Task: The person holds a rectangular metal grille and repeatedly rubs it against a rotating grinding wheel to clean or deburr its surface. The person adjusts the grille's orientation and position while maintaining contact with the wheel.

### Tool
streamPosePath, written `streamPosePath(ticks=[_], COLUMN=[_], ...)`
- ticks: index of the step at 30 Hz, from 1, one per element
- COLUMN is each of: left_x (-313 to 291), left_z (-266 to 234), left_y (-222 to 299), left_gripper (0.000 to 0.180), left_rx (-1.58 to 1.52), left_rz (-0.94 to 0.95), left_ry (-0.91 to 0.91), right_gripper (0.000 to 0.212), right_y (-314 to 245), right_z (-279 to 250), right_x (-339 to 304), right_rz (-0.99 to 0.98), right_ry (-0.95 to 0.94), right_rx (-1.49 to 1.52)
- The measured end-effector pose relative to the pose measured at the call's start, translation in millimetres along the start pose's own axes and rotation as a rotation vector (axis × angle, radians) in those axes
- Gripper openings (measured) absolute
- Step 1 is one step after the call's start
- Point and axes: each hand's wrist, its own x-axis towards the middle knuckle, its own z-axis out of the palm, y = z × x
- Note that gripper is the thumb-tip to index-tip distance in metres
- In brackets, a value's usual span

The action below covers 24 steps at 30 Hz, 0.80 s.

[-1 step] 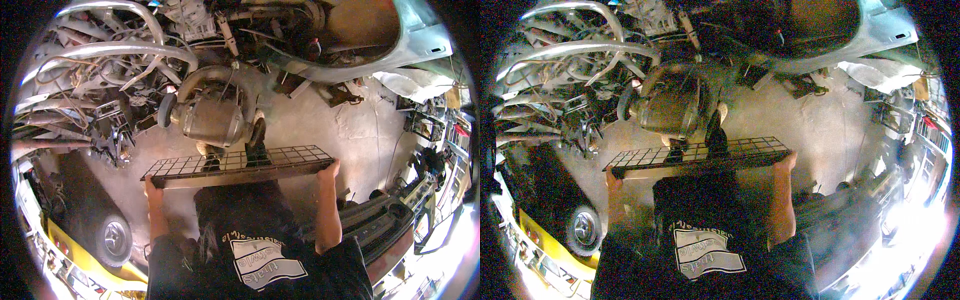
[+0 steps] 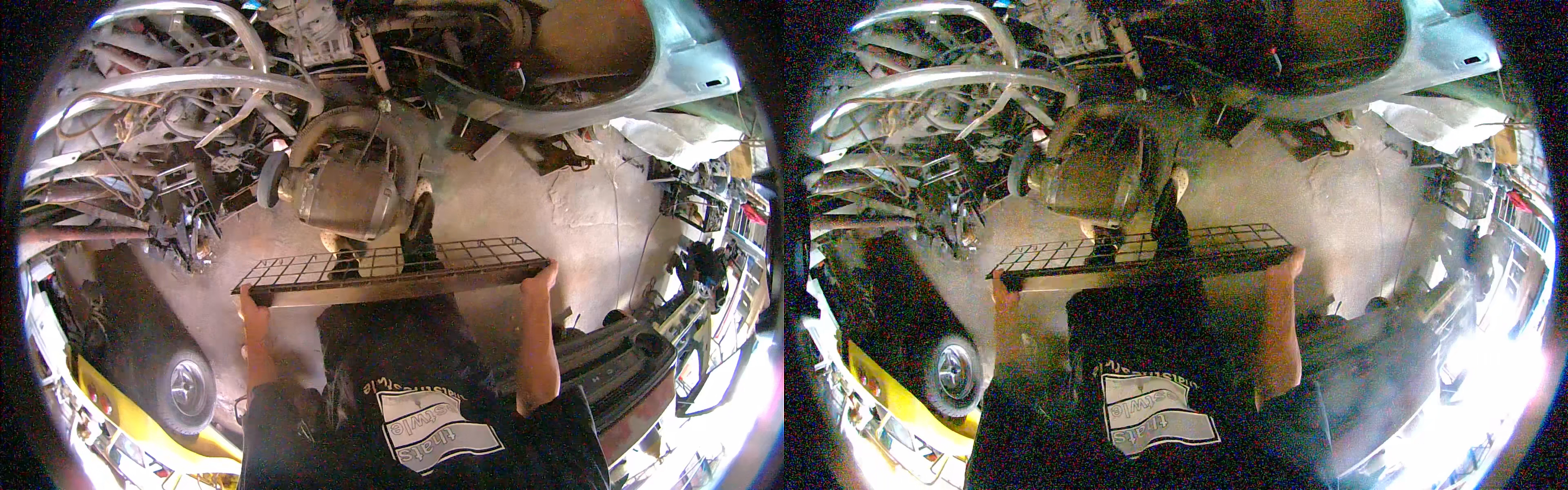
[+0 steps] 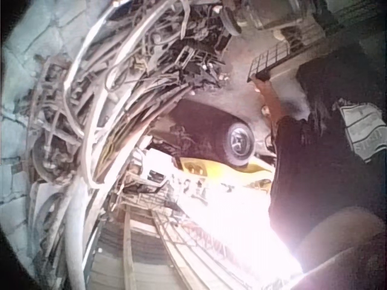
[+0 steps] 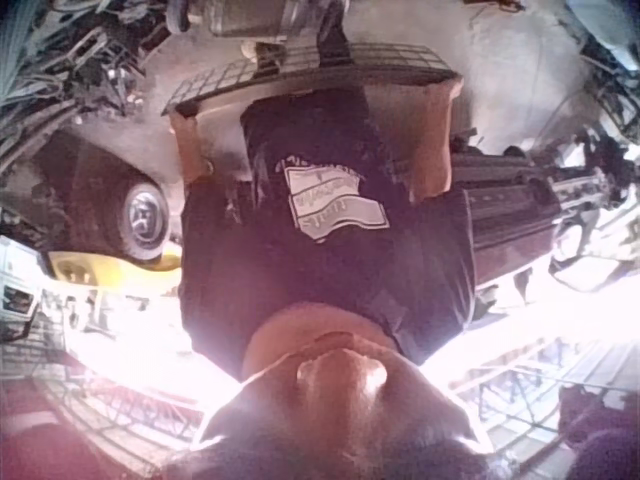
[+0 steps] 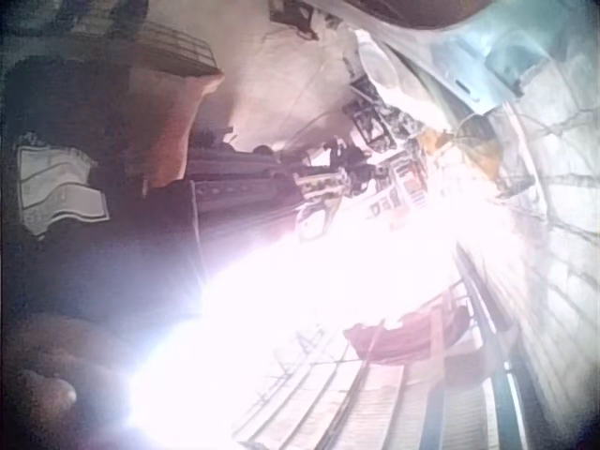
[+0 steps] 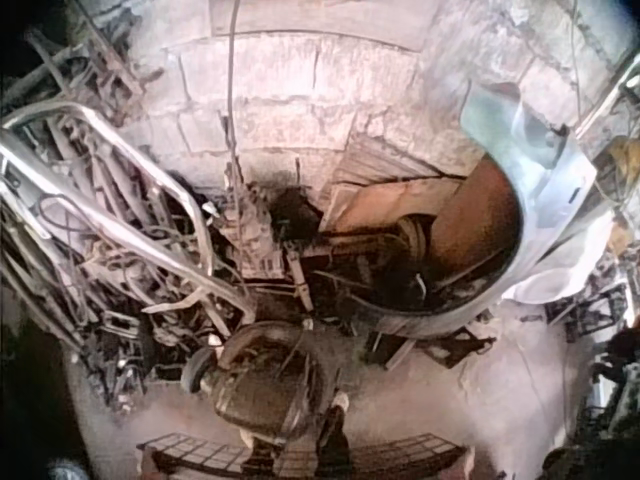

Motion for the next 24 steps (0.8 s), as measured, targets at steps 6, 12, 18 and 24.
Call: streamPosePath(ticks=[6,12,18,24], left_x=[-23,-44,-53,-79], left_z=[51,89,103,128], left_y=[-27,-44,-74,-94], left_gripper=[0.018,0.023,0.026,0.028], left_rx=[-0.173,-0.33,-0.337,-0.155], left_rz=[-0.086,-0.268,-0.316,-0.177], left_ry=[0.079,0.228,0.182,0.098], right_gripper=[0.034,0.033,0.032,0.027], right_y=[-34,-70,-98,-128], right_z=[-7,-19,-14,-2], right_x=[37,61,73,64], right_rz=[0.019,-0.01,-0.045,-0.084], right_ry=[-0.009,-0.249,-0.127,-0.086], right_rx=[-0.077,-0.155,-0.145,-0.115])
